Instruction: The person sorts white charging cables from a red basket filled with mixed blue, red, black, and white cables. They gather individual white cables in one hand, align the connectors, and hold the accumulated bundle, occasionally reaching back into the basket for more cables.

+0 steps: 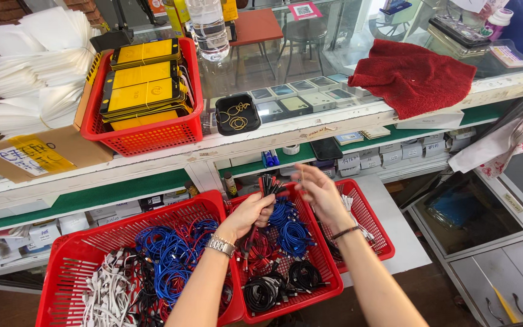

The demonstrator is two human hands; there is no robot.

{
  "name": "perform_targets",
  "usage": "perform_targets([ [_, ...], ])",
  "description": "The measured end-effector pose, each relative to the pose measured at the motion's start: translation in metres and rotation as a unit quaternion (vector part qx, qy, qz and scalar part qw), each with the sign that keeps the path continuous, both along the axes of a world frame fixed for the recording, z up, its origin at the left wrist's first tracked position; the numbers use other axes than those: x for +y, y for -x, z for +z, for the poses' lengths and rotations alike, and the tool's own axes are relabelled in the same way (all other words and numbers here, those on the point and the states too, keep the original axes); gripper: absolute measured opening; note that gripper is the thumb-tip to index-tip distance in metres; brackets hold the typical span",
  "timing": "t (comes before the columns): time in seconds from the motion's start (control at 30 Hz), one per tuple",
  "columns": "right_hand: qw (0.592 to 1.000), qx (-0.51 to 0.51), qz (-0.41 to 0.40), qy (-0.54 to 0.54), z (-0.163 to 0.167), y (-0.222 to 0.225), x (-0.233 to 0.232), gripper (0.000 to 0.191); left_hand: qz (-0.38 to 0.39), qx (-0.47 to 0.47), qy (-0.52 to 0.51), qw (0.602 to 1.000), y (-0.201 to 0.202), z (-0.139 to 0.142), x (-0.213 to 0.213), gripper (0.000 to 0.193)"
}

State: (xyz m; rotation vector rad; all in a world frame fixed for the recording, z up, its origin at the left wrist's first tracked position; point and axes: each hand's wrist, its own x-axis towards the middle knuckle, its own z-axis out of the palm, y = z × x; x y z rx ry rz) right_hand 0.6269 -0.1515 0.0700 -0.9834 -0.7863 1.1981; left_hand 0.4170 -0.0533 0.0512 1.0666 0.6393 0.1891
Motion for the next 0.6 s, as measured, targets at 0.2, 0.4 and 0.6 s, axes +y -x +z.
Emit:
perform_targets([
  [0.2, 0.92, -0.355, 0.159, 0.046, 0.051, -0.002, 0.015, 0.059, -0.17, 0.205, -0.597, 0.757, -0.006, 0.029, -0.007, 0.031],
  [0.4, 0.958, -0.142, 0.199, 0.152, 0.027, 0.023, 0.001, 0.062, -0.076, 0.177, -0.572, 0.797, -0.002, 0.051, -0.018, 0.029],
  [0.6, 0.962, -0.12, 0.108, 0.223, 0.007, 0.048, -0.018, 0.041, -0.001, 0.254, -0.561, 0.788, -0.009, 0.017, -0.014, 0.029],
])
